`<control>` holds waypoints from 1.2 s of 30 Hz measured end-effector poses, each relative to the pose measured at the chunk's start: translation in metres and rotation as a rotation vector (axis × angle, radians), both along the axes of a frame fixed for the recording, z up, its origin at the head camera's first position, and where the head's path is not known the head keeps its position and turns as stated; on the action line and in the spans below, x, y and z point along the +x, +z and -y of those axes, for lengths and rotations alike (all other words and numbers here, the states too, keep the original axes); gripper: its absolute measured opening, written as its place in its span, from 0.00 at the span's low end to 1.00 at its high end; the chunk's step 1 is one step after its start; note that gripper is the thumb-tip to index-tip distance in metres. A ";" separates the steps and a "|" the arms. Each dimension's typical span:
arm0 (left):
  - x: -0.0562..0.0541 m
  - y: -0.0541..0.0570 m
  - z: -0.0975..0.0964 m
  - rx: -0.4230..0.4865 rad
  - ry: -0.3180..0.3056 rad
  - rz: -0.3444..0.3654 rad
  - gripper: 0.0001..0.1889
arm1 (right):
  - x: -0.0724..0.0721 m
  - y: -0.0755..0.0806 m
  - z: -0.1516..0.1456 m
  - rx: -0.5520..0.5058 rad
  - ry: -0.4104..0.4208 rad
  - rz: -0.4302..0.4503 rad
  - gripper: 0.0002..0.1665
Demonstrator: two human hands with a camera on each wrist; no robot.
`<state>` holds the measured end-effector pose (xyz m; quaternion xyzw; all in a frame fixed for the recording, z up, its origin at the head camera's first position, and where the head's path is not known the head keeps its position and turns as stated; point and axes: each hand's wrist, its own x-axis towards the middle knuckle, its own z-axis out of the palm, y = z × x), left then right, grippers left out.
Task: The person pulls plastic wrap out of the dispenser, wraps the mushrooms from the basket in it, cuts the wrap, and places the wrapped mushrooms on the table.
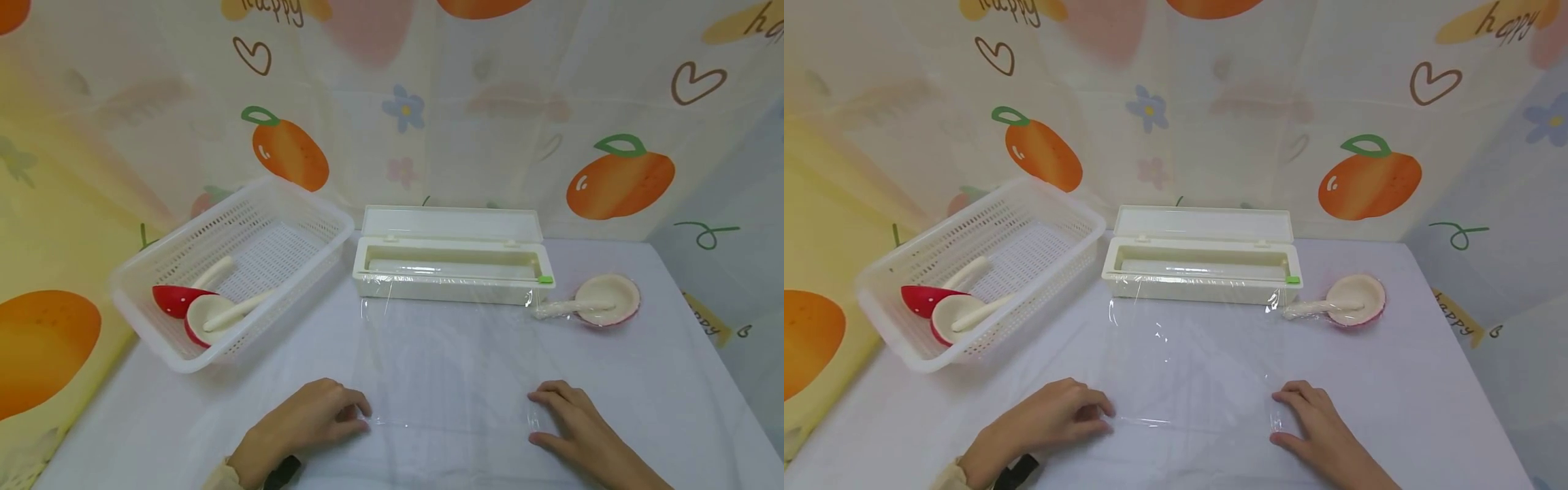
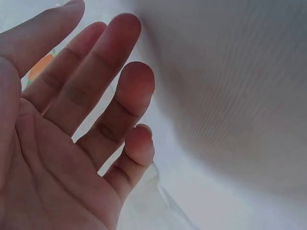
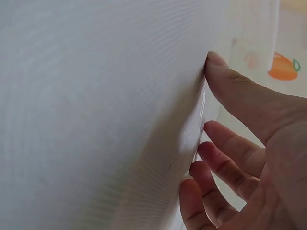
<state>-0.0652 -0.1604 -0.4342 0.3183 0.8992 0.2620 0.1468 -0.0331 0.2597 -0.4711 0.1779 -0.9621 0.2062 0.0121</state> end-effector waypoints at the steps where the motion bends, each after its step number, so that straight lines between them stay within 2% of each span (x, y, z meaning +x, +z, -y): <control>1: 0.000 0.001 0.001 0.000 0.002 -0.019 0.03 | 0.000 0.001 0.000 0.004 -0.010 0.022 0.32; 5: -0.003 0.011 0.008 0.000 0.028 -0.106 0.04 | 0.000 -0.001 -0.001 -0.008 0.007 -0.028 0.32; 8: -0.006 0.022 0.015 0.006 0.059 -0.188 0.05 | 0.000 -0.006 -0.002 -0.032 0.052 -0.145 0.33; 11: -0.010 0.033 0.023 0.028 0.091 -0.299 0.06 | -0.001 -0.009 -0.004 -0.056 0.086 -0.206 0.33; 16: -0.015 0.044 0.041 0.073 0.139 -0.495 0.12 | -0.001 -0.011 -0.004 -0.064 0.104 -0.223 0.33; 20: -0.020 0.050 0.057 0.110 0.178 -0.600 0.16 | -0.001 -0.011 -0.005 -0.066 0.106 -0.226 0.34; 25: -0.025 0.057 0.075 0.128 0.224 -0.644 0.15 | -0.003 -0.011 -0.005 -0.065 0.123 -0.244 0.34; 36: -0.033 0.069 0.110 0.093 0.364 -0.678 0.18 | -0.002 -0.006 -0.003 -0.034 0.078 -0.177 0.32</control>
